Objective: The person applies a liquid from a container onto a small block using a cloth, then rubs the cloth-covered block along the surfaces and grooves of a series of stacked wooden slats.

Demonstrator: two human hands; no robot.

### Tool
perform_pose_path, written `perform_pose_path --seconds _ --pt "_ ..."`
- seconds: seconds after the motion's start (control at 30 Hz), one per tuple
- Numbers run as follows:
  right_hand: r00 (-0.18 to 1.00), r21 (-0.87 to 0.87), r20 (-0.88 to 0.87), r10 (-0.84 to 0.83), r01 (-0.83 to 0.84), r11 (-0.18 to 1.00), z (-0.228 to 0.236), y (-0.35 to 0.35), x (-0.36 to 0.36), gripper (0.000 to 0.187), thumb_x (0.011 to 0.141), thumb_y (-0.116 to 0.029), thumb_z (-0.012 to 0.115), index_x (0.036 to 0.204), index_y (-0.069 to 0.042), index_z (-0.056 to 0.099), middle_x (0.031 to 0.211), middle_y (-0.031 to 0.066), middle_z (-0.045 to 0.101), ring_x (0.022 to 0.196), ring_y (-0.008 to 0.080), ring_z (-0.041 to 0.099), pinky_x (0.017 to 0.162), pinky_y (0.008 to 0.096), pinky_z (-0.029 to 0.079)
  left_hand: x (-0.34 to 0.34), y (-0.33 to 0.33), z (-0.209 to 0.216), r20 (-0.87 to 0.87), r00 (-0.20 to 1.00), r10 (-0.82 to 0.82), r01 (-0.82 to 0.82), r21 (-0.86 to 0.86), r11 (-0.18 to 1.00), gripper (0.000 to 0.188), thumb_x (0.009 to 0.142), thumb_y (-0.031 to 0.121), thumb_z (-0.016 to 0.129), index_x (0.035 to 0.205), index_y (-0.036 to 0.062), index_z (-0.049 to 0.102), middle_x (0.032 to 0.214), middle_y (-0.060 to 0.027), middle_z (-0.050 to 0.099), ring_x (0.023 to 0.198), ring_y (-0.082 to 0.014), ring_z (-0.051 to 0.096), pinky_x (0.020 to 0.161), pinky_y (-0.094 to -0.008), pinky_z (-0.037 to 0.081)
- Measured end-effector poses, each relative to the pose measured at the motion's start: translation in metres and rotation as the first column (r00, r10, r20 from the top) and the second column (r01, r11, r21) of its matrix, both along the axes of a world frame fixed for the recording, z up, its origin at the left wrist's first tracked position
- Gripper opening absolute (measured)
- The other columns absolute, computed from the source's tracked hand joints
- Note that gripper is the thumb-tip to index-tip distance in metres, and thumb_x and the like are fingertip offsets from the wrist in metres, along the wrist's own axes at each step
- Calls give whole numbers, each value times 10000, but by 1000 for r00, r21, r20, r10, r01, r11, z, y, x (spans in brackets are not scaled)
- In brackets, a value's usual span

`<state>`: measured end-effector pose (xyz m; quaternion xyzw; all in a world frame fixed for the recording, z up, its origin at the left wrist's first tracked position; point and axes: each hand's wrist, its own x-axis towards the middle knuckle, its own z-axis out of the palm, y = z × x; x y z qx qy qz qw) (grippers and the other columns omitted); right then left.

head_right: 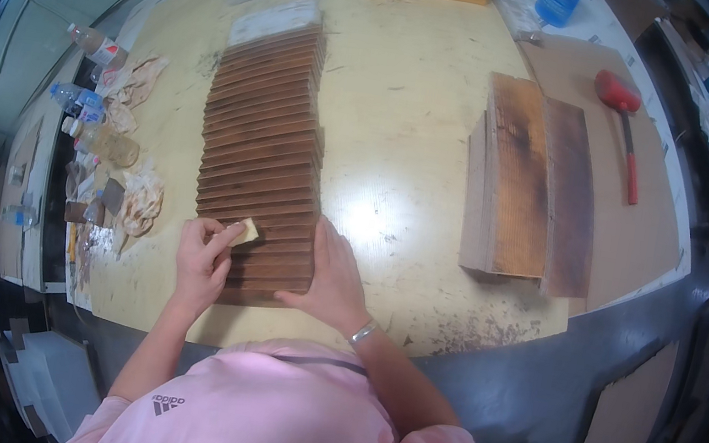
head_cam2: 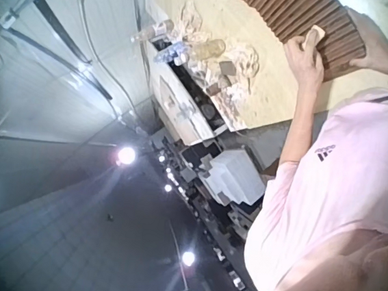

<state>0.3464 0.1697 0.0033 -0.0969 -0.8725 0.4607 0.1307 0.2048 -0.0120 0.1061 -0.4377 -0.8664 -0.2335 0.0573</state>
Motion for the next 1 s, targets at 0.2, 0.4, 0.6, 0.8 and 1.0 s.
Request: perform_pose_path --seconds 0.2,0.4,0.6,0.8,1.0 --pt "1000 41 12 -1 0 999 9 1 -1 1358 636 -463 920 1572 99 110 1580 324 295 1461 461 323 1222 490 281 -1 2 -6 -3 999 -52 52 -5 999 573 698 -86 663 1211 161 723 1014 -111 576 927 -312 550 780 -421 480" --pt "1000 18 14 2 -2 1000 10 1 -2 1341 649 -474 911 1571 96 123 1581 325 290 1468 460 314 1223 488 279 2 8 -6 -3 994 -107 106 -66 992 578 698 -71 670 1219 176 718 1013 -111 579 926 -315 550 791 -421 474" --pt "997 36 75 1 -4 999 14 3 -2 1342 660 -485 907 1573 98 115 1595 321 272 1485 444 294 1235 484 264 -15 -45 -8 -34 999 -6 2 -124 992 568 700 -81 655 1213 156 714 996 -108 580 929 -316 552 808 -427 470" --pt "996 45 89 6 -10 999 13 2 -2 1343 667 -499 900 1576 95 110 1599 318 269 1493 434 288 1246 478 250 -16 -11 7 -66 997 -42 40 -23 999 517 722 -70 638 1191 136 716 993 -104 599 938 -312 564 816 -429 468" --pt "998 55 58 20 -23 998 9 3 -4 1349 652 -493 906 1575 94 117 1595 319 275 1481 446 297 1232 481 271 2 70 0 -36 963 -267 265 -56 963 494 722 -37 670 1176 153 708 997 -106 605 939 -316 576 811 -434 458"
